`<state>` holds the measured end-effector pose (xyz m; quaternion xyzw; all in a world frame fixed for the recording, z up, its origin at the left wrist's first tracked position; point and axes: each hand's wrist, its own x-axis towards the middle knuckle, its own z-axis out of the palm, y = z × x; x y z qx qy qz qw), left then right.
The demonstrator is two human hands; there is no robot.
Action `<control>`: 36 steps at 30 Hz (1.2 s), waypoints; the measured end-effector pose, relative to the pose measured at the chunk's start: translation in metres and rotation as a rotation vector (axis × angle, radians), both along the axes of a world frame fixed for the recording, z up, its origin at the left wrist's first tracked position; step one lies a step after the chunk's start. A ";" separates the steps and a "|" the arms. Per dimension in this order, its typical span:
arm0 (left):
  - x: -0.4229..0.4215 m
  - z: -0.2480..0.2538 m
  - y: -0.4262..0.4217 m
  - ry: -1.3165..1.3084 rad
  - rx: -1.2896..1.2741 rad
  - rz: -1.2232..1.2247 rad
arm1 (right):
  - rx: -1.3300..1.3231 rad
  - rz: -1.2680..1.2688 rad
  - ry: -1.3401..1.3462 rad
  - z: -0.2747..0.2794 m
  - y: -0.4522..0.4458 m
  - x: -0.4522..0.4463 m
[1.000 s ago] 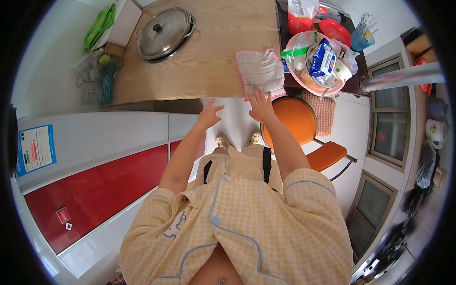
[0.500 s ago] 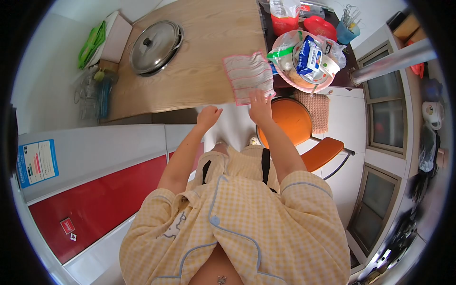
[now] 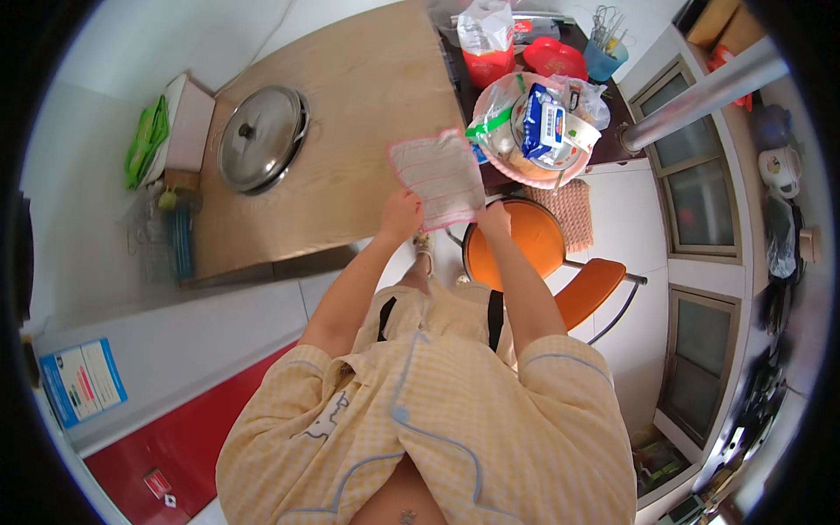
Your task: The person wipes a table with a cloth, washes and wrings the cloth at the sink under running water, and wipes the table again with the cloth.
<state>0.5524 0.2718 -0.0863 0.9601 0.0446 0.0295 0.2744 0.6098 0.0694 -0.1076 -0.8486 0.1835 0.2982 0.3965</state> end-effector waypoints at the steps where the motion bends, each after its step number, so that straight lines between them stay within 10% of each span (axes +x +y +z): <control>1: 0.009 0.001 -0.001 0.040 0.053 0.028 | -0.033 0.114 0.231 0.032 -0.001 0.005; 4: 0.034 -0.013 -0.007 0.021 0.075 0.089 | -0.326 0.144 -0.303 0.002 0.004 0.001; 8: 0.059 -0.045 -0.023 -0.161 0.060 0.236 | 0.002 0.383 -0.778 0.010 0.035 0.015; 36: 0.452 -0.080 0.177 -0.297 0.271 0.286 | -0.579 0.550 -1.023 -0.053 0.275 0.388</control>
